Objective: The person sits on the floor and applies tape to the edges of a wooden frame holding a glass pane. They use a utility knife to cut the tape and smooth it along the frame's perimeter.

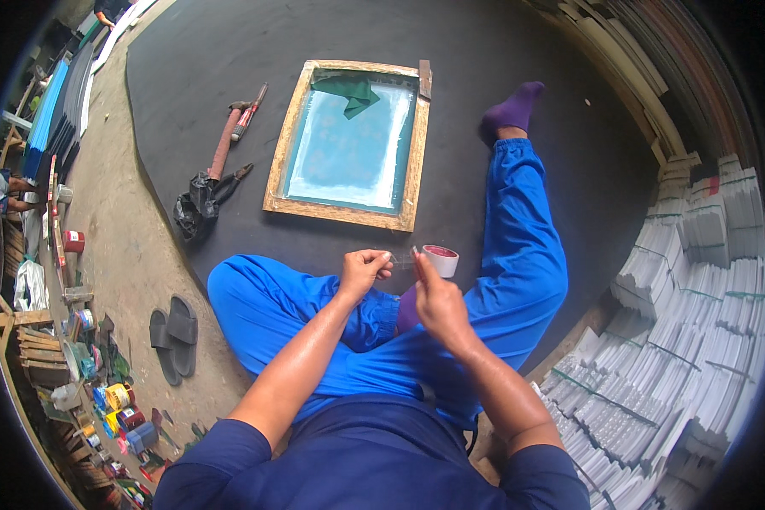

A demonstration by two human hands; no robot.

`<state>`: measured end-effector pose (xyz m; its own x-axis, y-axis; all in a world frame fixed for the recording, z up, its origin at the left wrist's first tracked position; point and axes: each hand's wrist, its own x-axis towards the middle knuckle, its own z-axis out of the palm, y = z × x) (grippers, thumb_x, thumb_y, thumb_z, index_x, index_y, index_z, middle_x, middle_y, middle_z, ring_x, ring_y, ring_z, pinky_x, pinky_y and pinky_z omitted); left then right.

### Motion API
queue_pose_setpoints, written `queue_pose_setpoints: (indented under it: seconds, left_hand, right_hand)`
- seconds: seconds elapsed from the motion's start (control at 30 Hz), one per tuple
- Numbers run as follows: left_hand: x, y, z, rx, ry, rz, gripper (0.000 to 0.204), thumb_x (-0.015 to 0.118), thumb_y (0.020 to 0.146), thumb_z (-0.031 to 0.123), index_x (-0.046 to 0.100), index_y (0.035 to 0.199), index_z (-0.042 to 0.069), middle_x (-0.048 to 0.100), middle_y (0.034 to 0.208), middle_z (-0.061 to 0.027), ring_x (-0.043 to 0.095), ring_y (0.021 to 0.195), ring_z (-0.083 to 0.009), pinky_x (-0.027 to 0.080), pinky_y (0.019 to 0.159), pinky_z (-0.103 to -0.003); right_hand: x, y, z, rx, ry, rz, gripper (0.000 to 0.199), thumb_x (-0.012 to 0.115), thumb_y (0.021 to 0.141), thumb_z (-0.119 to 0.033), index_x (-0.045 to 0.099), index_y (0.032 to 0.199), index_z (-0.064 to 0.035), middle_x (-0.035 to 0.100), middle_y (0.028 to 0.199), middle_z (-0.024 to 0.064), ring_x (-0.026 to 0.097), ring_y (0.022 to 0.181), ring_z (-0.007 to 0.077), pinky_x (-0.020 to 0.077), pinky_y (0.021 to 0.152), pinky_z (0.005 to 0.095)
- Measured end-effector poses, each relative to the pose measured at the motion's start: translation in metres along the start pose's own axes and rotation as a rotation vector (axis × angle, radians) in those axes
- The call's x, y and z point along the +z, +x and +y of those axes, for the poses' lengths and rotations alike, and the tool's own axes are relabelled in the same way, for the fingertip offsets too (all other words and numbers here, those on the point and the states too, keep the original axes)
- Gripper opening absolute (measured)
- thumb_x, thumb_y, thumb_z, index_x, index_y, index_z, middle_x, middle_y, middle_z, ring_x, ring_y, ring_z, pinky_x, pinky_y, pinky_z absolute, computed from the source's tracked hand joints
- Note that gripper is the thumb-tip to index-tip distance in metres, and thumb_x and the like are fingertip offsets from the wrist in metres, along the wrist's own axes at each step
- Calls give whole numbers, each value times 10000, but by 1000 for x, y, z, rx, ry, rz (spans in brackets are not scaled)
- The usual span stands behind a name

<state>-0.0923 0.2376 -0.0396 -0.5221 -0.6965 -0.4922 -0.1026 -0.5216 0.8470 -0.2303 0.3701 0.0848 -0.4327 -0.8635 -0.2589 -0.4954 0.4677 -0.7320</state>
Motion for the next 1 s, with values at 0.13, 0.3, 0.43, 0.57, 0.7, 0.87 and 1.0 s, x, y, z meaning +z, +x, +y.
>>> queue_pose_setpoints:
  seconds: [0.13,0.3,0.43,0.57,0.7,0.87,1.0]
  left_hand:
    - [2,-5,1,38,13,39,228,734,986,181,775,1072,-25,766,854,-93,706,678,-103,592,621,-251]
    - [3,-6,-1,72,28,60,241,744,982,191,774,1085,-26,772,863,-105,721,688,-123,594,631,-257]
    - [5,-7,0,91,16,61,246,749,980,196,775,1085,-25,774,868,-104,718,693,-117,594,635,-255]
    - [5,-9,-3,114,34,68,237,750,979,191,779,1079,-21,776,871,-99,714,694,-111,597,640,-255]
    - [4,-6,-7,151,41,78,218,746,979,171,782,1077,-20,776,870,-96,713,696,-107,601,641,-255]
    - [5,-7,-8,175,63,87,204,744,976,154,783,1074,-21,775,864,-93,713,697,-107,605,644,-255]
    - [6,-9,-6,208,62,110,201,743,974,146,782,1060,-31,771,852,-88,707,692,-106,605,644,-256]
  right_hand:
    - [17,-14,-12,-7,-68,26,484,567,969,-122,544,1449,-64,698,947,335,689,893,517,543,816,604]
    - [24,-15,-12,-24,-86,41,496,547,964,-128,544,1458,-82,700,927,330,692,863,519,548,801,603]
    - [26,-13,-11,-35,-116,57,491,534,966,-127,548,1454,-82,703,900,323,694,833,517,547,781,613]
    - [29,-12,-11,-17,-145,52,480,524,970,-130,552,1447,-80,705,863,314,696,804,517,543,762,625]
    - [29,-9,-18,-6,-158,36,479,515,967,-120,549,1442,-66,701,834,315,696,783,516,540,755,634]
    - [31,-6,-18,1,-161,23,480,507,965,-113,546,1439,-49,696,828,324,695,778,517,536,756,641]
    - [35,-3,-10,-4,-146,-7,474,511,966,-121,548,1432,-44,695,837,328,691,796,525,535,769,634]
